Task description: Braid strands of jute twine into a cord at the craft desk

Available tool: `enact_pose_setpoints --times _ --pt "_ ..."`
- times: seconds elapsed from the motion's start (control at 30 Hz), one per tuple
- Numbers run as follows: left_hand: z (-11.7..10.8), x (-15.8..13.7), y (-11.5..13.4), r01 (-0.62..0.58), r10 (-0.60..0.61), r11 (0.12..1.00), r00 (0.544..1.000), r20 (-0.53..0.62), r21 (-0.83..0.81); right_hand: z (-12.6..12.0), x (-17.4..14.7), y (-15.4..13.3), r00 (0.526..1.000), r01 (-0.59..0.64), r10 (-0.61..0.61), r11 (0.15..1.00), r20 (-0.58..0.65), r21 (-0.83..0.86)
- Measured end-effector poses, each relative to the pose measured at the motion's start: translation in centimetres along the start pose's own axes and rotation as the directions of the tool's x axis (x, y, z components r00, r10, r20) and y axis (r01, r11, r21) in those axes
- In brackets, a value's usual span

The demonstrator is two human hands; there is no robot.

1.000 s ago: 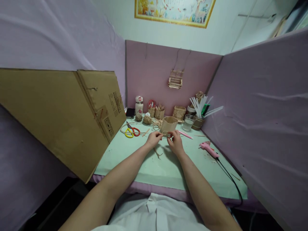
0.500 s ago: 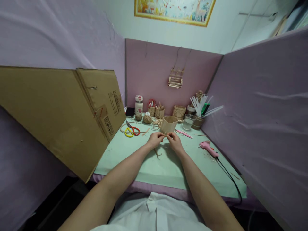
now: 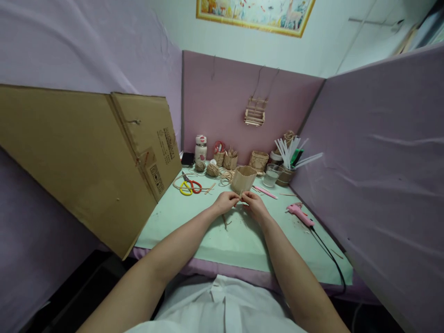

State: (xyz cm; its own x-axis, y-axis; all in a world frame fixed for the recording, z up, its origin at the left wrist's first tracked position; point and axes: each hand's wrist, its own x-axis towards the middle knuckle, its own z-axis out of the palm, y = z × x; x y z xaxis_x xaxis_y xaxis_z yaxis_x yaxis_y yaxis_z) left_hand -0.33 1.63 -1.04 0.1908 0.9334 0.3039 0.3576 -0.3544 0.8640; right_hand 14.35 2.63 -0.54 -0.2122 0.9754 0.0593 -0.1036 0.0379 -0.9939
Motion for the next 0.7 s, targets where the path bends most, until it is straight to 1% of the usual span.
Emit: enact_pose_setpoints --times 0.1,0.27,0.33,0.5,0.7 --pt "0.02 -0.07 0.06 0.025 -0.025 0.999 1.0 -0.009 -0.032 -0.09 -0.09 -0.25 0.999 -0.002 0.001 0.999 0.033 0.046" --pt "-0.16 0.01 0.33 0.047 -0.047 0.994 0.999 0.005 -0.097 0.16 -0.06 -0.37 0.997 0.068 -0.067 0.998 -0.029 0.013" --pt "-0.18 0.01 0.45 0.06 -0.061 0.993 0.998 -0.006 -0.106 0.24 0.12 -0.15 0.993 0.102 -0.102 0.995 -0.062 -0.009" --pt "-0.01 0.02 0.45 0.099 -0.108 0.991 0.989 -0.103 -0.093 0.41 0.51 0.34 0.971 0.197 -0.205 0.978 -0.125 -0.073" --pt "0.23 0.13 -0.05 0.1 -0.12 0.988 0.977 -0.177 -0.119 0.61 0.35 0.26 0.964 0.206 -0.218 0.975 -0.152 -0.089"
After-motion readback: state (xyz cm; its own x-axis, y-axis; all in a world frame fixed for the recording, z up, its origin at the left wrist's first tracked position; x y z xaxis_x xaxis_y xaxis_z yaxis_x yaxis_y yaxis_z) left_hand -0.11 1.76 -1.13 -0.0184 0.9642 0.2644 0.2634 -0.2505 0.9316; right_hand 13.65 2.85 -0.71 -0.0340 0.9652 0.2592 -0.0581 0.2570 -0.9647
